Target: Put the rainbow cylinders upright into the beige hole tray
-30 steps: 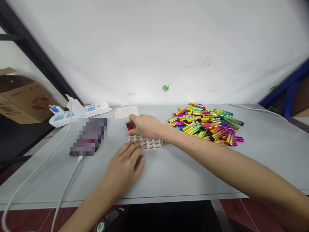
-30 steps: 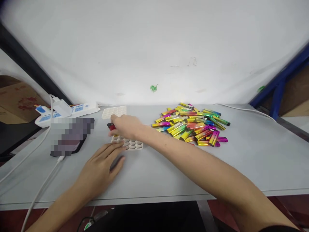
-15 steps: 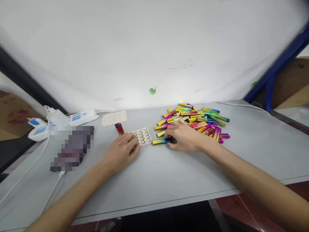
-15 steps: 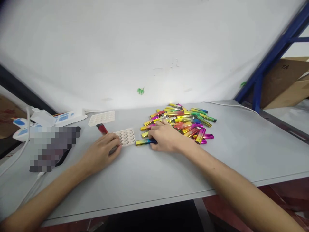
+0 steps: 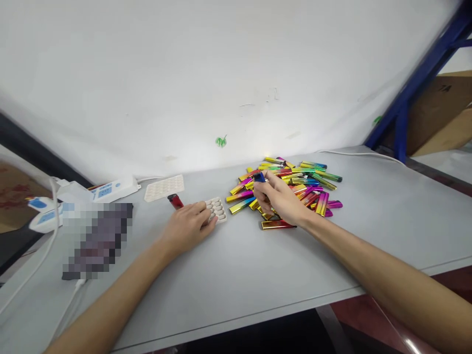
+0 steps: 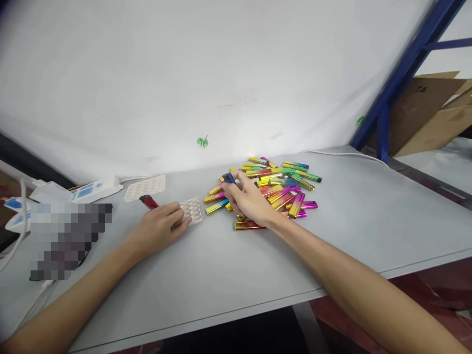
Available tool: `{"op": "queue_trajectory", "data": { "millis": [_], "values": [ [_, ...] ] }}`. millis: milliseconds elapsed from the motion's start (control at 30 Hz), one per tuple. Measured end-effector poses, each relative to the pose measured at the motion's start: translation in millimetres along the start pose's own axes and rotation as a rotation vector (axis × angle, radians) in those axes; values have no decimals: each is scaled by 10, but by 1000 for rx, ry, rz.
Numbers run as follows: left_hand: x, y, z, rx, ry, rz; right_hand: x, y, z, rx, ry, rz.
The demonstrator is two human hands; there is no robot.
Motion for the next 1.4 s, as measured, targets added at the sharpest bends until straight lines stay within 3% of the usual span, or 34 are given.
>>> {"op": "queue_trajectory", "data": {
  "millis": [100, 300, 400, 467, 533, 600, 667, 800, 900, 967, 1400],
  "values": [
    [21, -9, 30, 6, -12, 29, 25, -22, 85, 64, -58, -2],
    [-28, 31, 29, -37, -33, 65, 8, -31, 56, 9, 16, 1],
    [-49, 160, -35, -47, -8, 193, 0, -3, 63, 91, -22, 19],
    [-87, 315, -140, -30, 94, 397, 5, 25, 72, 142, -44, 44],
    [-165, 448, -315, -64, 300, 582, 14, 48, 80, 163, -59, 70],
    [-254, 499, -519, -185, 507, 660, 22, 67, 84, 175, -76, 100],
    [-300, 463, -697, -338, 608, 583, 27, 79, 85, 193, -95, 120],
    [-358, 282, -942, -573, 737, 248, 29, 106, 68, 204, -102, 144],
    [-381, 170, -961, -558, 765, -35, 26, 121, 64, 199, -103, 156],
    [-375, 136, -921, -544, 732, -144, 25, 118, 70, 206, -108, 152],
    [-321, 137, -856, -533, 677, -159, 34, 89, 132, 159, -159, 149]
  ]
}}
Point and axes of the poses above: each hand's wrist, its own x-axis towards the middle knuckle, its own y-axis out of the back of the hand, z = x × y, the point moved 5 cm from there along x, towards the middle knuckle, and after that the axes turned 11 degrees about -x, right-handed, at the moved point
